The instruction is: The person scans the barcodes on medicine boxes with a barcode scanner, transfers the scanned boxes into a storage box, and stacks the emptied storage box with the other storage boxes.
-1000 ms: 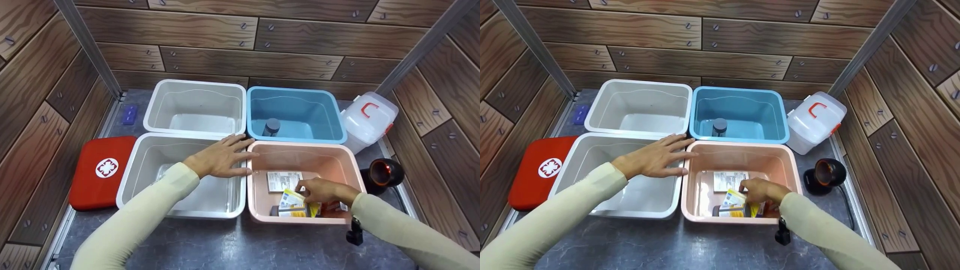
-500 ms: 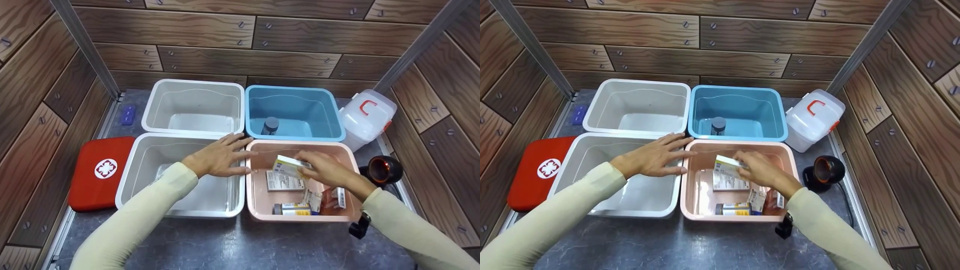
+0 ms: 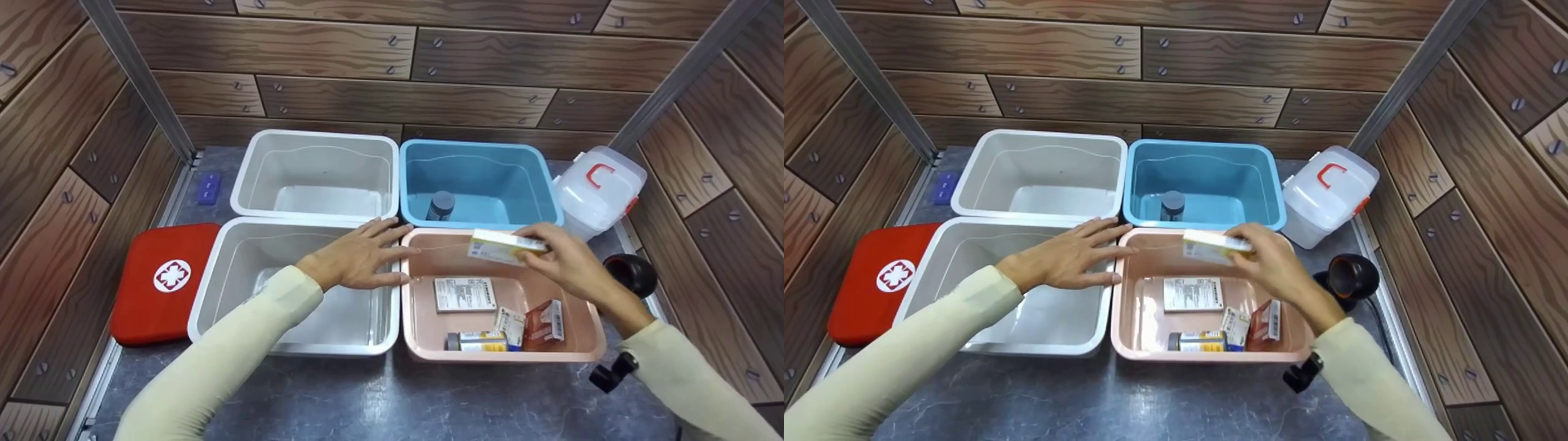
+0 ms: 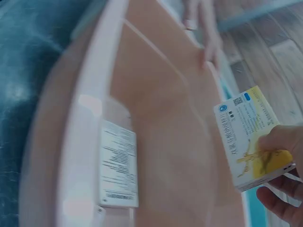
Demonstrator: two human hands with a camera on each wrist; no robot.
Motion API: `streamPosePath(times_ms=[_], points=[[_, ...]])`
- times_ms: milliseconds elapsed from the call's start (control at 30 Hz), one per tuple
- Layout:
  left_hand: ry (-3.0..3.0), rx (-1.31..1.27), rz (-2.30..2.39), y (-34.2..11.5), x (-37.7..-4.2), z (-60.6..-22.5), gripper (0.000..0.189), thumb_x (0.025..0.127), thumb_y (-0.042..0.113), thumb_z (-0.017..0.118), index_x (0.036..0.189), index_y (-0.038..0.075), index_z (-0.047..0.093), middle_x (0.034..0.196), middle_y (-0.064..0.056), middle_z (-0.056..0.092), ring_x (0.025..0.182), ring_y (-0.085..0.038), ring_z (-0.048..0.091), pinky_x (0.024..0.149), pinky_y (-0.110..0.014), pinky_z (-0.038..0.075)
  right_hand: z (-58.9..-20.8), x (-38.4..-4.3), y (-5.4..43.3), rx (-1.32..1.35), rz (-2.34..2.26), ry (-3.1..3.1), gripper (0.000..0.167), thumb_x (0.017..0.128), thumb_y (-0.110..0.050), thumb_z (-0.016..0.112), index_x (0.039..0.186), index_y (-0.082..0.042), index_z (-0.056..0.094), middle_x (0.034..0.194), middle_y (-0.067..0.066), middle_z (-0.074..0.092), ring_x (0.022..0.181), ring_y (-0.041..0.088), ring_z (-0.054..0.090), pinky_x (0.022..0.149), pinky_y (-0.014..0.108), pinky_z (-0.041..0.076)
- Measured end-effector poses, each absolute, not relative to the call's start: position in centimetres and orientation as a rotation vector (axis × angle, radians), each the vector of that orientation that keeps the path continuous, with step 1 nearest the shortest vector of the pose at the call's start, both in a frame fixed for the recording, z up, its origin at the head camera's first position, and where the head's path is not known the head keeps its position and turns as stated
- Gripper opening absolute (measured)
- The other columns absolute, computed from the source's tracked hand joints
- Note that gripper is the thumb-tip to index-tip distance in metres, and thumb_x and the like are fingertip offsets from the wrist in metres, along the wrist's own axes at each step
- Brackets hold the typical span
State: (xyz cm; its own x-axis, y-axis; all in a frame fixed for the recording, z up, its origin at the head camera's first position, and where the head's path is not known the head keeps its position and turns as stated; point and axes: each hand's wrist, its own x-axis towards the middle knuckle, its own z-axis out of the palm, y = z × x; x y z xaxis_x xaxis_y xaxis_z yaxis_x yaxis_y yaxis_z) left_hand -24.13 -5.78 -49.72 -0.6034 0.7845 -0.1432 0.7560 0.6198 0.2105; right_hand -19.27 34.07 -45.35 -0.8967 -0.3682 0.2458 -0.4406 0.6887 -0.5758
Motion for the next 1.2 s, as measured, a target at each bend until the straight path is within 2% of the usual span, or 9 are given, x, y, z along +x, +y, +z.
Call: streamPosePath(times_ms=[67, 133, 300, 367, 433, 533, 667, 1000, 1200], points=[[2.622, 1.269, 0.187, -5.8, -24.1, -49.7, 0.075, 0.109, 0.075, 0.035, 0.172, 0.035, 0.034, 0.185, -0.001, 0.013, 0.172, -0.030, 0.007, 0.141, -0.047, 0.006, -44.7, -19.2, 35.1, 0.587, 1.042, -2.737, 0.033, 0.095, 0.000, 0.082, 0.127, 0.000, 0.074, 0.115, 0.018, 0.075, 0.093, -0.002, 0.064, 0.075, 0.013, 0.057], [2.622, 1.269, 0.187, -5.8, -24.1, -49.7, 0.075, 0.109, 0.075, 0.034, 0.172, 0.035, 0.034, 0.185, -0.001, 0.013, 0.172, -0.031, 0.007, 0.141, -0.047, 0.007, -44.1, -19.2, 36.2, 0.480, 1.088, -2.683, 0.034, 0.095, 0.002, 0.081, 0.128, 0.002, 0.074, 0.112, 0.014, 0.075, 0.089, -0.004, 0.064, 0.073, 0.010, 0.057], [2.623, 1.255, 0.177, -5.9, -24.0, -49.7, 0.076, 0.108, 0.076, 0.033, 0.173, 0.036, 0.033, 0.185, -0.001, 0.012, 0.173, -0.031, 0.006, 0.141, -0.048, 0.006, -44.0, -19.5, 39.4, 0.203, 1.224, -2.555, 0.033, 0.099, 0.000, 0.078, 0.130, 0.008, 0.071, 0.103, -0.018, 0.070, 0.084, -0.007, 0.066, 0.071, 0.007, 0.056], [2.623, 1.257, 0.177, -5.9, -24.0, -49.6, 0.075, 0.108, 0.076, 0.033, 0.172, 0.036, 0.033, 0.185, -0.001, 0.013, 0.172, -0.031, 0.006, 0.141, -0.048, 0.007, -44.5, -19.6, 40.6, 0.122, 1.273, -2.511, 0.034, 0.100, 0.000, 0.077, 0.130, 0.011, 0.068, 0.101, -0.025, 0.069, 0.086, -0.007, 0.066, 0.072, 0.006, 0.056], [2.620, 1.263, 0.183, -5.9, -24.0, -49.6, 0.075, 0.109, 0.075, 0.034, 0.172, 0.035, 0.034, 0.185, -0.002, 0.013, 0.172, -0.032, 0.006, 0.141, -0.048, 0.007, -45.1, -19.6, 41.7, 0.053, 1.329, -2.466, 0.033, 0.101, -0.001, 0.076, 0.130, 0.010, 0.068, 0.102, -0.026, 0.069, 0.089, -0.007, 0.066, 0.074, 0.006, 0.057], [2.619, 1.259, 0.191, -5.8, -24.0, -49.7, 0.076, 0.108, 0.075, 0.034, 0.172, 0.034, 0.035, 0.185, -0.002, 0.013, 0.172, -0.031, 0.007, 0.141, -0.047, 0.007, -46.0, -19.4, 43.1, -0.069, 1.471, -2.356, 0.029, 0.100, 0.000, 0.076, 0.128, 0.003, 0.072, 0.104, -0.021, 0.074, 0.089, -0.006, 0.068, 0.075, 0.006, 0.057], [2.621, 1.239, 0.193, -5.8, -24.1, -49.8, 0.076, 0.108, 0.076, 0.035, 0.172, 0.036, 0.034, 0.185, 0.000, 0.013, 0.173, -0.030, 0.007, 0.141, -0.046, 0.005, -47.3, -19.4, 44.5, -0.256, 1.513, -2.256, 0.028, 0.099, -0.001, 0.078, 0.126, -0.005, 0.077, 0.102, -0.021, 0.075, 0.086, -0.006, 0.068, 0.073, 0.005, 0.055], [2.628, 1.230, 0.186, -5.6, -24.0, -49.7, 0.076, 0.107, 0.077, 0.034, 0.172, 0.037, 0.033, 0.185, 0.000, 0.013, 0.173, -0.029, 0.007, 0.141, -0.046, 0.006, -50.9, -17.9, 45.7, -0.677, 1.750, -2.150, 0.022, 0.103, -0.013, 0.074, 0.123, -0.023, 0.073, 0.090, -0.021, 0.070, 0.074, -0.002, 0.066, 0.062, 0.012, 0.058], [2.625, 1.226, 0.178, -5.5, -24.0, -49.6, 0.076, 0.108, 0.076, 0.035, 0.172, 0.037, 0.033, 0.185, 0.000, 0.012, 0.173, -0.029, 0.006, 0.141, -0.046, 0.005, -53.0, -17.2, 45.3, -0.766, 1.935, -2.035, 0.019, 0.106, -0.014, 0.071, 0.122, -0.023, 0.068, 0.090, -0.017, 0.072, 0.074, 0.001, 0.068, 0.066, 0.016, 0.061]])
